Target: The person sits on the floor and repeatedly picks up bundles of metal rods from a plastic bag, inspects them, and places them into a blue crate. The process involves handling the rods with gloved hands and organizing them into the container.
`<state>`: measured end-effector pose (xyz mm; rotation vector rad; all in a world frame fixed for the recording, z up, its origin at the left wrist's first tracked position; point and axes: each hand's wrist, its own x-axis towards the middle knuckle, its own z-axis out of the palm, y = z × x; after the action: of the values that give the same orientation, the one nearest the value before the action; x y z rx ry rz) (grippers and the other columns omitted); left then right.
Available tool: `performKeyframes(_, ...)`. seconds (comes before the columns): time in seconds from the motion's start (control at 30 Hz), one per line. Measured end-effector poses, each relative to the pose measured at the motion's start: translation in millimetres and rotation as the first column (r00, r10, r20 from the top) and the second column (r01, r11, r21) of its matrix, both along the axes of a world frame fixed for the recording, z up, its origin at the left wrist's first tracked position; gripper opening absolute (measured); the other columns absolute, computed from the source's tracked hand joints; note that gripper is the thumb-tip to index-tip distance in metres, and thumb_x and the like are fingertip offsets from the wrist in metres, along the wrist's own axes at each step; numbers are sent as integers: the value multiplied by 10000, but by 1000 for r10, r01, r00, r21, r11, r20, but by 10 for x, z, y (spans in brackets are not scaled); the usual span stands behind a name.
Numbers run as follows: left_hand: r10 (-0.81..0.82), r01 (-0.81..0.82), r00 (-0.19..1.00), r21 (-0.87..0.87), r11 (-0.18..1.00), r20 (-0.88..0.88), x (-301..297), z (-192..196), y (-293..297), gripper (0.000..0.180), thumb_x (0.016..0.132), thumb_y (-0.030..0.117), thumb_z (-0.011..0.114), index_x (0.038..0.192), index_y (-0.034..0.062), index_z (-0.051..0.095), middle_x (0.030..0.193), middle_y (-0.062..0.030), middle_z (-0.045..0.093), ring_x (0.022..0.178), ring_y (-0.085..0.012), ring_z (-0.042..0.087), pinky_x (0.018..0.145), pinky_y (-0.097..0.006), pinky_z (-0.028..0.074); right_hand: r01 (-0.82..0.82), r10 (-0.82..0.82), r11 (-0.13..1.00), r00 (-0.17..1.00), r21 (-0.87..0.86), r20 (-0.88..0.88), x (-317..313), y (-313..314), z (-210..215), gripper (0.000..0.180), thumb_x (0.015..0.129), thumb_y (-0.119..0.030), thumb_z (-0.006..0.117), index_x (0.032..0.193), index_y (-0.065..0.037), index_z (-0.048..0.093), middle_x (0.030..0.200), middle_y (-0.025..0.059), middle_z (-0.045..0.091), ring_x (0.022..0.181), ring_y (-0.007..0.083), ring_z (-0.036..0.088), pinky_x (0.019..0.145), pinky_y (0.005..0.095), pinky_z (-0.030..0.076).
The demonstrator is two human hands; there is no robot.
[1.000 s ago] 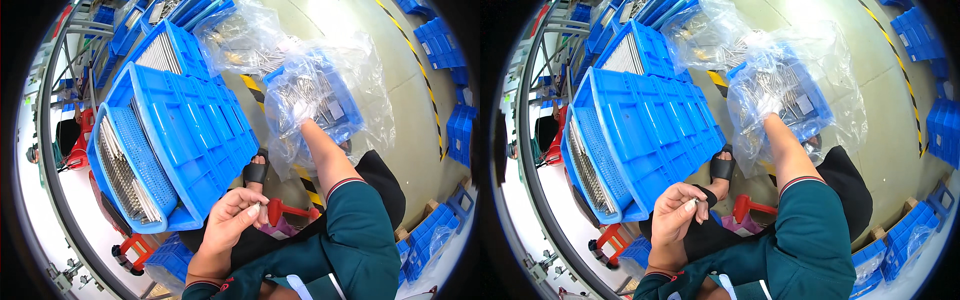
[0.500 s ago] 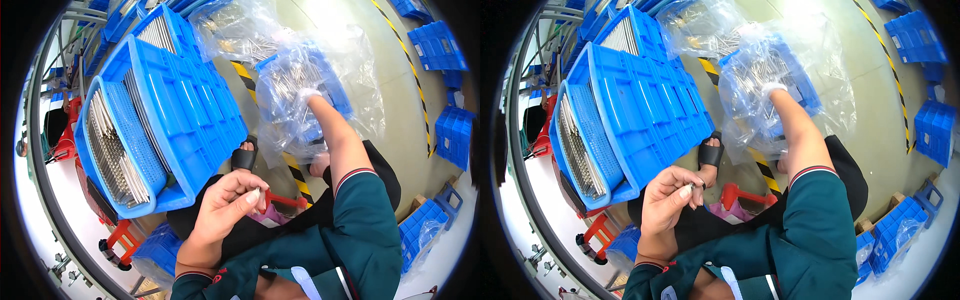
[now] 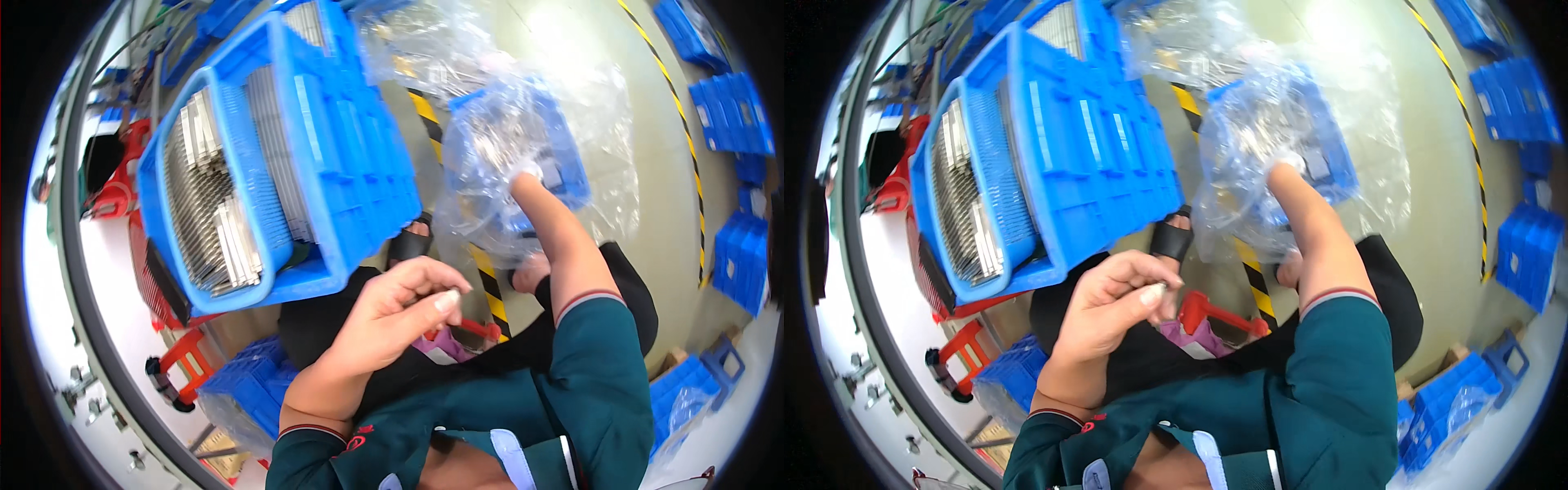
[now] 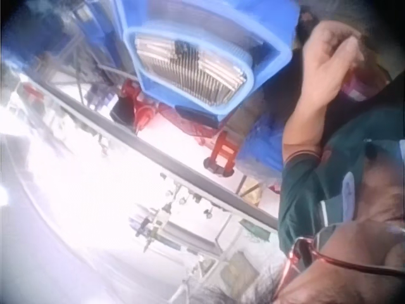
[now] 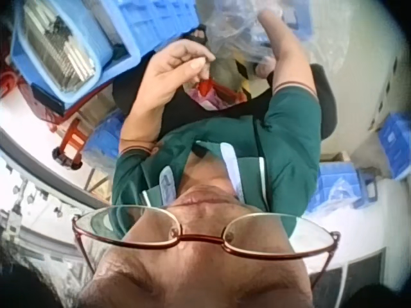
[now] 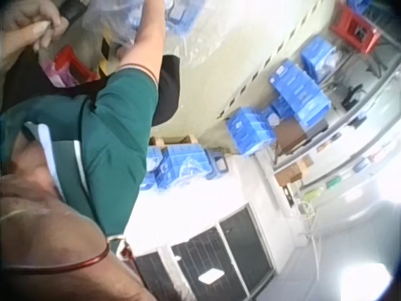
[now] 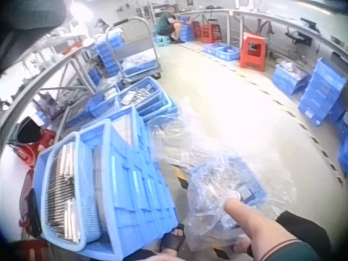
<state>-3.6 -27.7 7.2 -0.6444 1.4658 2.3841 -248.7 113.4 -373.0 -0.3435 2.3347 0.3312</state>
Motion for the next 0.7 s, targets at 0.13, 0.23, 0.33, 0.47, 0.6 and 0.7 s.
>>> performKeyframes(0.13,23,-22,1000,61,998,-7,9,59,-8,183,922,122,547,1044,-10,583,798,-48,605,701,-72,544,617,-205,428,-227,225,974,973,-16,-51,247,-60,-47,380,873,-314,485,1173,-132,631,1212,73,612,1100,273,595,878,412,490)
performKeyframes(0.23,-2,9,996,80,997,-86,79,-10,-5,205,944,159,528,1072,2,561,826,-29,579,748,-60,531,650,-208,424,-361,362,932,931,34,-43,291,46,-12,382,870,-317,489,1171,-131,632,1209,76,614,1099,276,596,875,412,491)
performKeyframes(0.33,-49,54,993,44,998,-103,126,-19,-28,236,949,217,535,1063,11,553,863,-8,568,780,-57,526,667,-211,423,-435,435,899,901,61,11,220,221,129,384,867,-320,492,1169,-129,633,1206,79,615,1098,278,596,873,412,492)
performKeyframes(0.47,-33,35,984,6,999,-177,179,-39,8,213,950,211,520,1037,18,546,850,-3,569,763,-56,530,650,-216,425,-387,384,921,921,40,57,17,382,478,394,857,-334,489,1152,-121,641,1193,106,617,1094,300,594,873,399,490)
performKeyframes(0.6,-66,53,973,-65,996,-219,154,-81,-5,243,946,246,532,1045,26,558,842,-9,578,762,-61,538,652,-215,427,-523,515,851,849,51,118,-200,658,791,383,815,-295,525,1095,-74,662,1154,153,625,1061,306,609,861,384,490)
performKeyframes(0.7,3,-21,970,-71,997,-244,169,-97,24,228,929,241,559,1017,31,568,759,-8,579,688,-65,532,608,-210,416,-652,641,757,752,32,157,-168,735,1546,346,781,-251,550,1025,-42,678,1097,194,631,1020,321,621,847,387,490)
